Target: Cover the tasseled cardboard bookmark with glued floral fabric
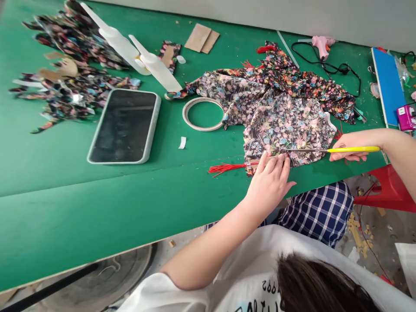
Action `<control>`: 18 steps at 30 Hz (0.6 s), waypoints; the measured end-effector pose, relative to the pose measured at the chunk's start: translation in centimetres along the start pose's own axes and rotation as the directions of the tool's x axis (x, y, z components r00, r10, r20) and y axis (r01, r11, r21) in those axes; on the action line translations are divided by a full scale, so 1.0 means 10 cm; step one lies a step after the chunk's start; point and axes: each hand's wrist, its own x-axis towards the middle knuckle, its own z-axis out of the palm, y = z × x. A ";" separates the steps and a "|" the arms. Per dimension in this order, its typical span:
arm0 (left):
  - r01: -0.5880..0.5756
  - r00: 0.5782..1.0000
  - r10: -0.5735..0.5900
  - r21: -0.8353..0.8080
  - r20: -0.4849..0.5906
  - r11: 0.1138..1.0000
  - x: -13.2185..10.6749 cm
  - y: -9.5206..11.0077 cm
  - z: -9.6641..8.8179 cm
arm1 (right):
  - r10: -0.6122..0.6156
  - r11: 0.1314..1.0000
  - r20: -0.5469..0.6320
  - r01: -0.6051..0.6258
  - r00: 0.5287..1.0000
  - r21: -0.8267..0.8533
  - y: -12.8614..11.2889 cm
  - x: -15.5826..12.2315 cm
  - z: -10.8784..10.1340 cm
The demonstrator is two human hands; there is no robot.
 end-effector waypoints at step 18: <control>0.108 0.994 -0.109 0.065 0.016 0.992 0.04 0.17 0.05 | 0.027 0.960 0.131 0.011 0.991 -0.280 -0.17 0.07 -0.33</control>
